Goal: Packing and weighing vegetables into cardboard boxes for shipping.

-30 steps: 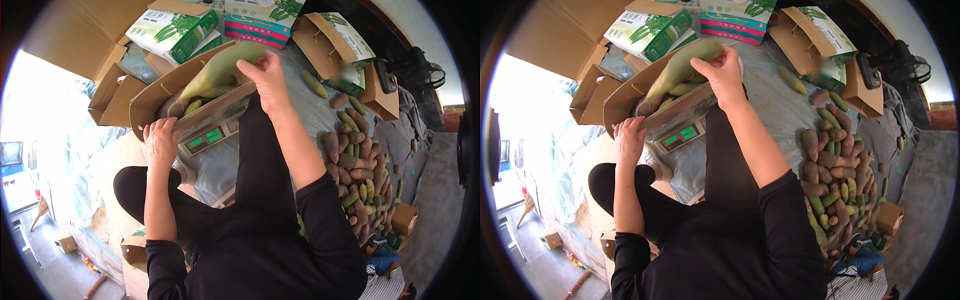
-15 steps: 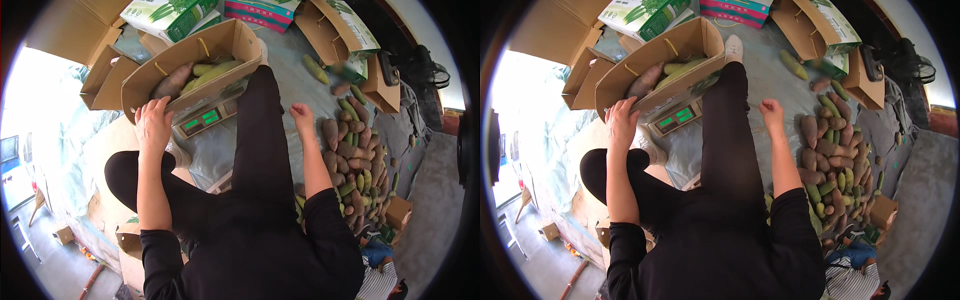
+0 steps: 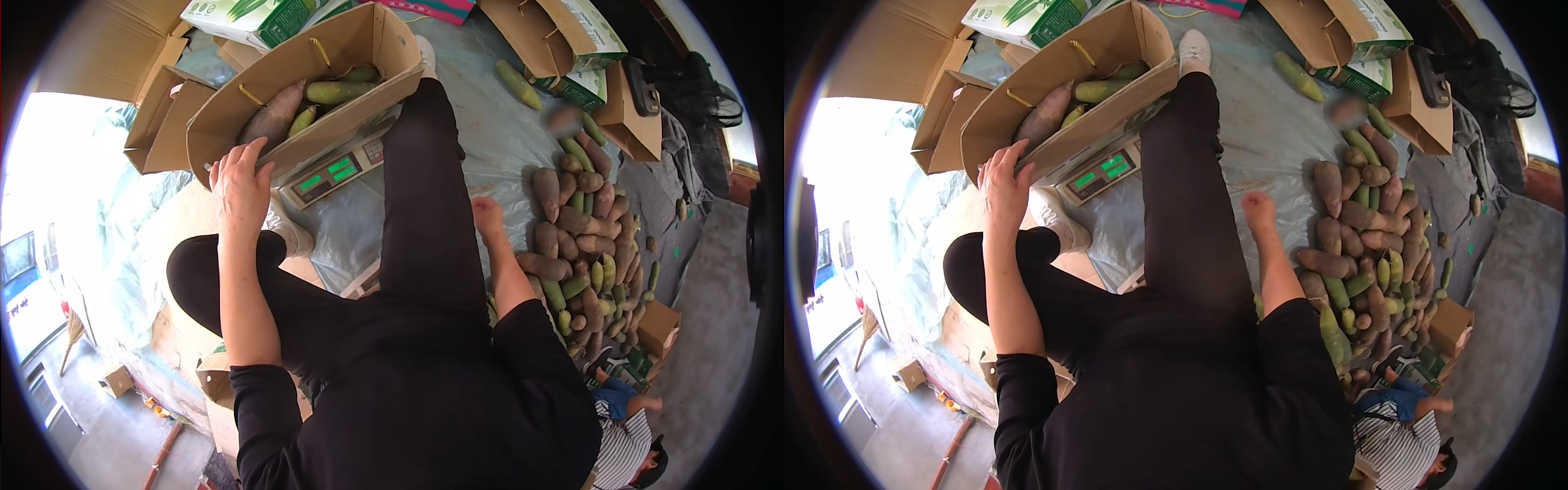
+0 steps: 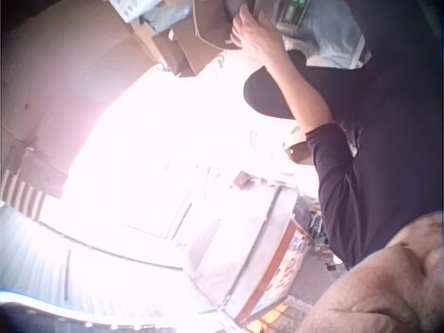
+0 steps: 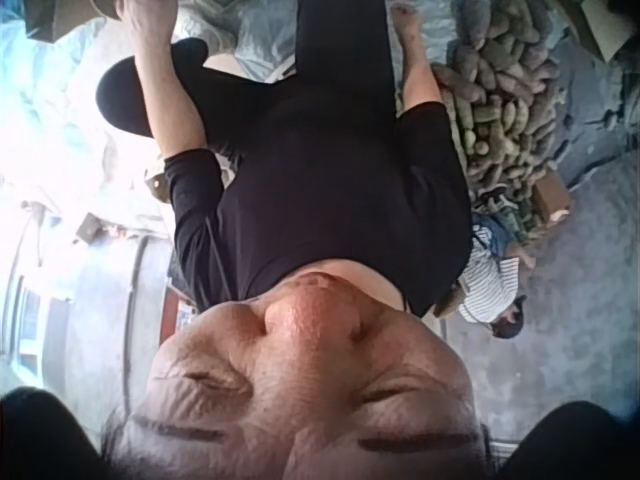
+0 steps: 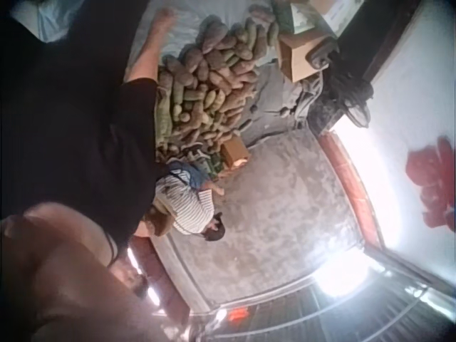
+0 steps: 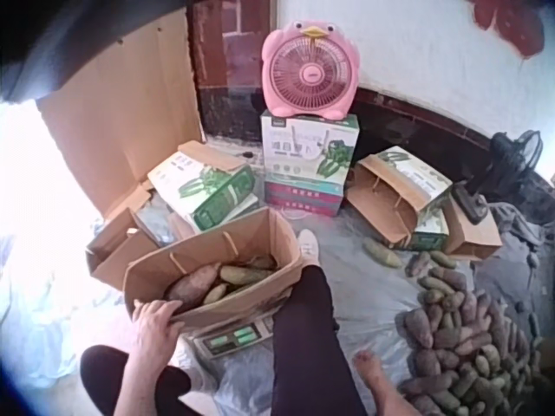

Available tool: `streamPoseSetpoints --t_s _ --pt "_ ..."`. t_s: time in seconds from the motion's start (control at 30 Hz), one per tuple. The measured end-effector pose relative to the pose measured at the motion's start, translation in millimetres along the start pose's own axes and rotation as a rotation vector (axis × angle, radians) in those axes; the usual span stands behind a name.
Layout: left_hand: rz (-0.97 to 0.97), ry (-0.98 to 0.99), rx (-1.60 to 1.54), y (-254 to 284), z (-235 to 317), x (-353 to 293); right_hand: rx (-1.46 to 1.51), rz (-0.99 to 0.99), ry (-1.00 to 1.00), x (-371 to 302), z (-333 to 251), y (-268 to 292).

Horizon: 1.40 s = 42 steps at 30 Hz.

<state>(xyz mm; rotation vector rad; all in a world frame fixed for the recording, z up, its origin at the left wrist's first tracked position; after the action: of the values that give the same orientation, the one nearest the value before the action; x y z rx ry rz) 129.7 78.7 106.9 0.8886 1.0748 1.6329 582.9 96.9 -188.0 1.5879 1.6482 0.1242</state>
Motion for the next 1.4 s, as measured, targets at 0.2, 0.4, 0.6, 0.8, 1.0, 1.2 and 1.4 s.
streamPoseSetpoints --t_s 0.2,0.4,0.6,0.8,1.0,1.2,1.4 --pt "-0.004 -0.007 -0.014 1 4 1 0.173 -0.154 -0.095 4 31 -25" --pt "-0.001 -0.014 -0.011 5 6 0 0.038 -0.173 -0.068 -3 40 -32" --pt "-0.014 -0.004 -0.007 3 6 0 -0.133 -0.128 -0.024 -15 28 -28" --pt "-0.025 -0.017 -0.022 2 9 1 -0.233 -0.144 0.160 -8 13 -28" --pt "-0.024 -0.035 -0.037 0 15 4 -0.044 -0.184 0.201 16 16 -41" --pt "0.002 0.036 0.010 17 -2 -9 -0.012 -0.354 0.057 -5 -26 -66" --pt "-0.005 -0.035 -0.051 -1 17 5 -0.307 -0.029 0.517 30 63 -47"
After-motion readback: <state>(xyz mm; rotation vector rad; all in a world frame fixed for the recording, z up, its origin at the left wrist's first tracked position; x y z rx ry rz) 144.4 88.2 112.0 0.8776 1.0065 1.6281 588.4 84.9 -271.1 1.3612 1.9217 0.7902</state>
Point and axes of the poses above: each hand's wrist, its own x-axis towards the middle knuckle, its own y-axis out of the back of the hand, z = x × y, the point moved 6 cm from there along x, towards the middle knuckle, and after that the axes turned 7 degrees about -x, right-handed, at the moved point
